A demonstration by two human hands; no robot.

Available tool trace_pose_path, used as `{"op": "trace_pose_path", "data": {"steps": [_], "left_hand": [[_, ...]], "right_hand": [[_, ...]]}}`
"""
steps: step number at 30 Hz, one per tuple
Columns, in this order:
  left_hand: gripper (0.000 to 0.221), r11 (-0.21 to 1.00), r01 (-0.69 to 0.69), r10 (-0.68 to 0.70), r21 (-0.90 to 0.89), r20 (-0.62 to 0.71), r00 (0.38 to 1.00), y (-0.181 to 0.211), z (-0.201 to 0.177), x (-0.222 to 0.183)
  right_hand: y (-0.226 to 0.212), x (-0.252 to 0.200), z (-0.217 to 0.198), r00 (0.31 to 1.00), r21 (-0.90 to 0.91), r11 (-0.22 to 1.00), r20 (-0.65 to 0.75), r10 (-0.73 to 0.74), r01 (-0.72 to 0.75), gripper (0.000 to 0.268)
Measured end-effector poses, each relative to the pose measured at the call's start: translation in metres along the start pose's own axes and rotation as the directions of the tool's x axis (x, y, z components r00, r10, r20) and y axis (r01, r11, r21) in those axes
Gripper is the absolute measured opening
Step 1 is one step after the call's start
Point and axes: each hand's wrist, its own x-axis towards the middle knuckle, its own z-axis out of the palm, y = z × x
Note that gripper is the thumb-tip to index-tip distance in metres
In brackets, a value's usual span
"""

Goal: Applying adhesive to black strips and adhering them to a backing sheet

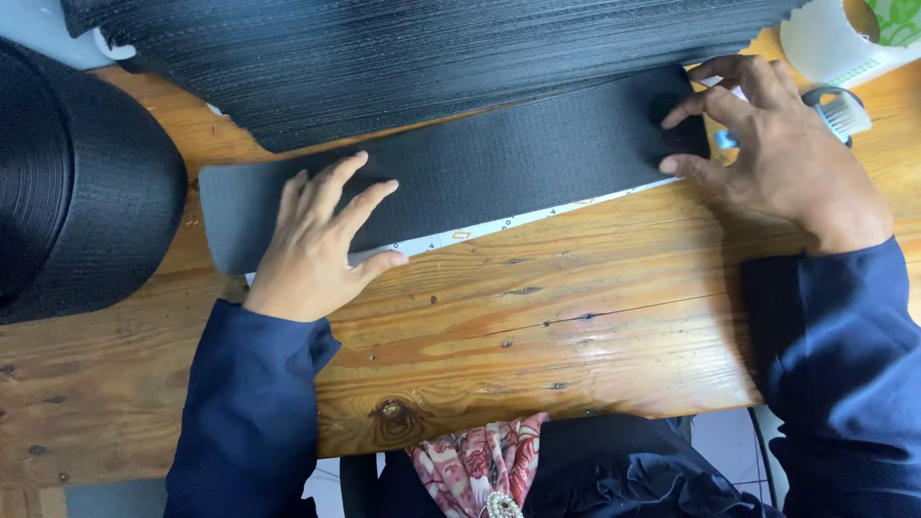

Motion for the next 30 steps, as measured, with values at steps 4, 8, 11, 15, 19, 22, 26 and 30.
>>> {"op": "trace_pose_path", "data": {"steps": [4, 8, 11, 15, 19, 22, 26, 30], "left_hand": [[0.049, 1.0, 0.031, -0.031, -0.003, -0.024, 0.999, 0.008, -0.015, 0.004], [0.076, 0.996, 0.074, -0.076, -0.04, -0.046, 0.996, 0.026, -0.014, 0.013], [0.091, 0.995, 0.038, -0.042, -0.088, -0.036, 0.998, 0.048, -0.002, 0.032], [0.11, 1.0, -0.023, 0.022, 0.003, 0.093, 0.995, 0.071, 0.028, 0.056], [0.11, 0.998, -0.061, 0.06, 0.004, 0.117, 0.991, 0.084, 0.054, 0.068], [0.09, 0.992, -0.124, 0.125, -0.036, 0.05, 0.991, 0.087, 0.061, 0.069], [0.081, 0.992, -0.121, 0.121, -0.029, 0.021, 0.992, 0.086, 0.063, 0.066], [0.079, 0.992, -0.124, 0.125, -0.034, 0.018, 0.992, 0.086, 0.062, 0.066]], "right_hand": [[-0.003, 0.005, 0.001, 0.987, 0.013, 0.996, 0.133, 0.09, -0.093, 0.051], [-0.013, 0.008, 0.002, 0.968, 0.036, 0.987, 0.206, 0.145, -0.156, 0.057], [-0.02, 0.006, 0.005, 0.965, 0.006, 0.988, 0.218, 0.149, -0.154, 0.057], [-0.037, 0.005, 0.008, 0.942, -0.058, 0.982, 0.275, 0.191, -0.182, 0.059], [-0.045, 0.001, 0.024, 0.964, 0.067, 0.995, 0.261, 0.05, -0.07, 0.058], [-0.057, 0.0, 0.02, 0.96, 0.128, 0.992, 0.279, -0.028, -0.009, 0.051], [-0.053, -0.002, -0.014, 0.999, 0.338, 0.94, -0.02, -0.041, 0.046, 0.024], [-0.011, -0.019, -0.017, 0.918, 0.252, 0.963, -0.396, 0.017, 0.091, 0.058]]}}
